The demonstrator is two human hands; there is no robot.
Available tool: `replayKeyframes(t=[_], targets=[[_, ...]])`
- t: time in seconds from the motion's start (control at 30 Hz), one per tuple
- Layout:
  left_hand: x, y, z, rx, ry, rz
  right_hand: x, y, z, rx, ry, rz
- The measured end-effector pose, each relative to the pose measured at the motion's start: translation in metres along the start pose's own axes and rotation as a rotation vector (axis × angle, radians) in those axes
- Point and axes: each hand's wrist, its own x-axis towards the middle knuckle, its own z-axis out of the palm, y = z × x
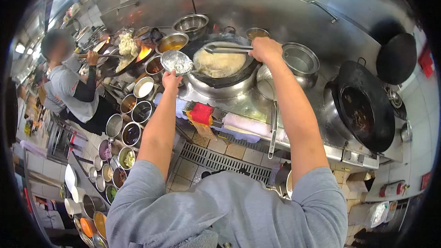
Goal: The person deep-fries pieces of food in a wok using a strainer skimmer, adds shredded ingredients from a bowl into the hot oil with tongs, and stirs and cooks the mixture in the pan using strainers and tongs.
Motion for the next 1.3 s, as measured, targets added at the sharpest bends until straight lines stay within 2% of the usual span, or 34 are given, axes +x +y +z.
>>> replayKeyframes(t=[0.07, 0.13, 0.17, 0.23, 0.3, 0.33, 0.43, 0.67, 0.73, 0.77, 0.83, 0.87, 1.0, 1.07, 1.13, 1.17, 1.23, 1.27, 1.3], targets=[[-0.005, 0.006, 0.007, 0.084, -0.017, 0.038, 0.009, 0.004, 0.019, -0.029, 0.011, -0.035], [-0.010, 0.017, 0.017, 0.218, -0.074, 0.104, 0.003, -0.003, 0.012, -0.064, 0.046, -0.085], [-0.012, 0.021, 0.024, 0.326, -0.036, 0.127, 0.002, -0.003, 0.006, -0.060, 0.044, -0.093], [-0.005, 0.021, 0.035, 0.648, -0.012, 0.388, -0.009, -0.009, -0.014, -0.062, 0.096, -0.246], [-0.025, 0.035, 0.051, 0.552, -0.091, 0.355, -0.003, -0.018, -0.014, -0.117, 0.096, -0.275], [-0.026, 0.036, 0.056, 0.593, -0.092, 0.370, 0.001, -0.018, -0.014, -0.174, 0.106, -0.311], [-0.018, 0.026, 0.059, 0.446, -0.025, 0.224, 0.007, -0.013, -0.010, -0.123, 0.105, -0.294], [0.005, 0.015, 0.015, 0.260, 0.038, 0.047, 0.000, 0.028, 0.008, 0.033, 0.060, -0.160], [0.000, 0.021, 0.013, 0.254, 0.039, 0.051, 0.012, 0.031, 0.028, -0.002, -0.087, -0.087], [-0.002, 0.023, 0.012, 0.255, 0.025, 0.050, 0.015, 0.032, 0.032, -0.003, -0.087, -0.102], [0.009, 0.017, 0.012, 0.260, 0.051, 0.122, 0.013, 0.027, 0.031, -0.029, -0.075, 0.001], [0.013, 0.016, 0.013, 0.266, 0.034, 0.149, 0.012, 0.026, 0.027, 0.000, 0.002, 0.009], [0.001, 0.029, 0.024, 0.357, -0.019, 0.200, 0.000, 0.002, -0.020, 0.026, 0.039, -0.041], [0.000, 0.027, 0.034, 0.369, -0.054, 0.196, -0.005, -0.017, -0.031, -0.027, 0.155, -0.218], [0.002, 0.019, 0.045, 0.383, -0.119, 0.259, 0.007, -0.032, -0.025, -0.076, 0.129, -0.259], [0.003, 0.015, 0.051, 0.382, -0.139, 0.255, 0.015, -0.040, -0.021, -0.081, 0.127, -0.239], [0.003, 0.010, 0.061, 0.591, -0.118, 0.331, 0.026, -0.049, -0.012, -0.147, 0.099, -0.196], [-0.003, 0.013, 0.065, 0.508, -0.120, 0.208, 0.025, -0.045, -0.010, -0.151, 0.098, -0.176], [0.005, 0.007, 0.067, 0.504, -0.136, 0.209, 0.026, -0.042, -0.009, -0.144, 0.096, -0.147]])
